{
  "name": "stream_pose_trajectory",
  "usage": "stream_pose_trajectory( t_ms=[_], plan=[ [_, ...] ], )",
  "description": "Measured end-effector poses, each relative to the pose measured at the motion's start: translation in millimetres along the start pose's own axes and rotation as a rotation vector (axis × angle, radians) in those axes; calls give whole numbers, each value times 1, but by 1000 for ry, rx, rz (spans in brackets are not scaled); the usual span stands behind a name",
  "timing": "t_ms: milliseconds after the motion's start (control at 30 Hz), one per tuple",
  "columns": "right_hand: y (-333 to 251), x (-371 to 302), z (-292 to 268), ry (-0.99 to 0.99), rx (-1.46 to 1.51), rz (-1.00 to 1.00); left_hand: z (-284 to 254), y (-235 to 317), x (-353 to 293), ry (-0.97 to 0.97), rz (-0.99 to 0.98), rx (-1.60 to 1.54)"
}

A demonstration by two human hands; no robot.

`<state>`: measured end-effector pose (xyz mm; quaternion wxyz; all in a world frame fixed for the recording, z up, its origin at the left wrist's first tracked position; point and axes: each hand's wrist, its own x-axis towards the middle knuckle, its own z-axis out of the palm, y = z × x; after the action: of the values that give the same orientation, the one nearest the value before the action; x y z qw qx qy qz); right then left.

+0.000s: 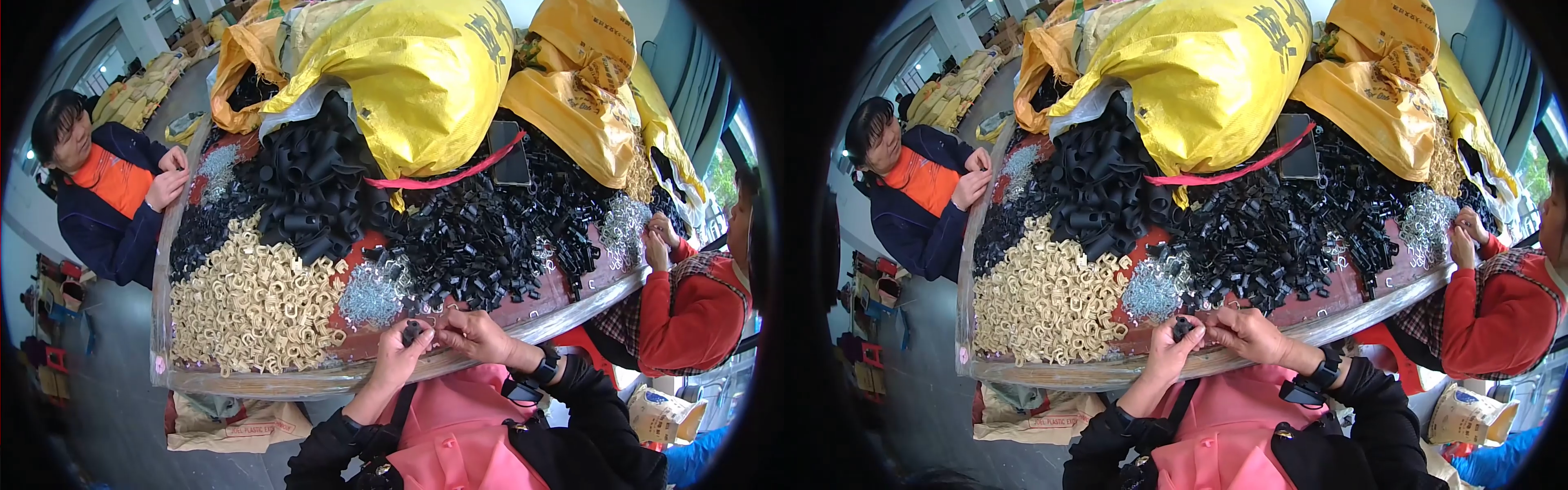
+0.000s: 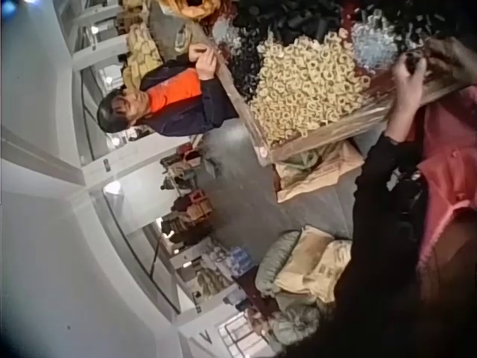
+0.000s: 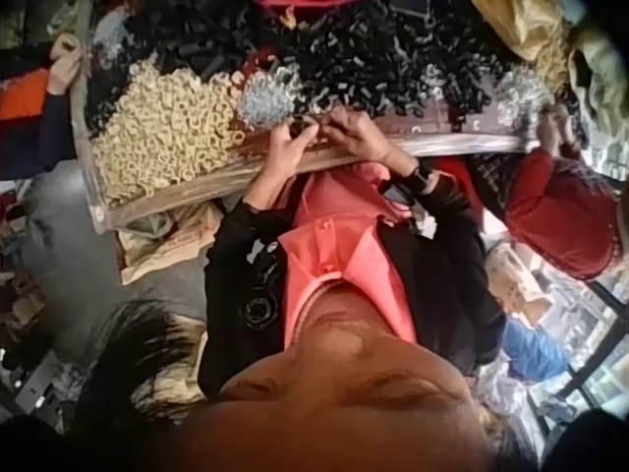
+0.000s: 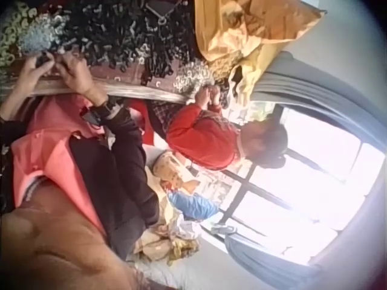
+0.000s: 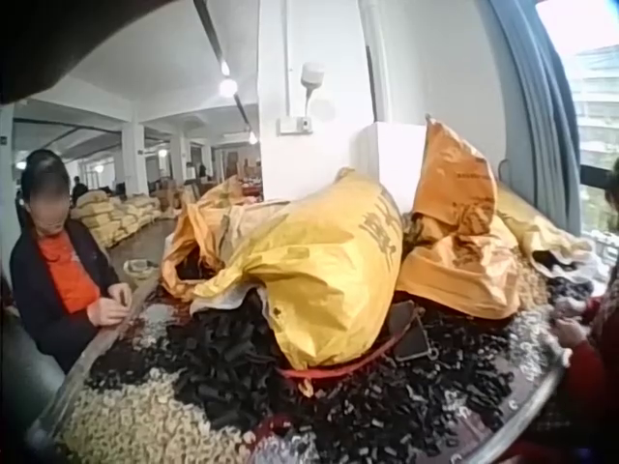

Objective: The person assembles components by hand by picking up a black plastic piece and a metal clip, fitting the clip onto the plastic piece, and then placing the assembled unit back onto the table.

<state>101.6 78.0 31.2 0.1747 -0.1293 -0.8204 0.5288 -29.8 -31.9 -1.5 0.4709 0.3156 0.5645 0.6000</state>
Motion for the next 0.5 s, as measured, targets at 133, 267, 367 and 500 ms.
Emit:
stream_pose_trajectory(
  t_ms=[133, 267, 367, 500],
  plan=[
    [3, -4, 0, 50, -146, -99, 5, 0, 1, -24, -63, -229],
    [7, -14, 4, 54, -172, -130, 8, -3, -6, -17, -127, -283],
    [4, -9, -2, 57, -153, -126, 11, 0, -8, -6, -202, -337],
    [-3, -17, 0, 7, -73, -43, 7, 2, -11, -77, -236, -363]
  ],
)
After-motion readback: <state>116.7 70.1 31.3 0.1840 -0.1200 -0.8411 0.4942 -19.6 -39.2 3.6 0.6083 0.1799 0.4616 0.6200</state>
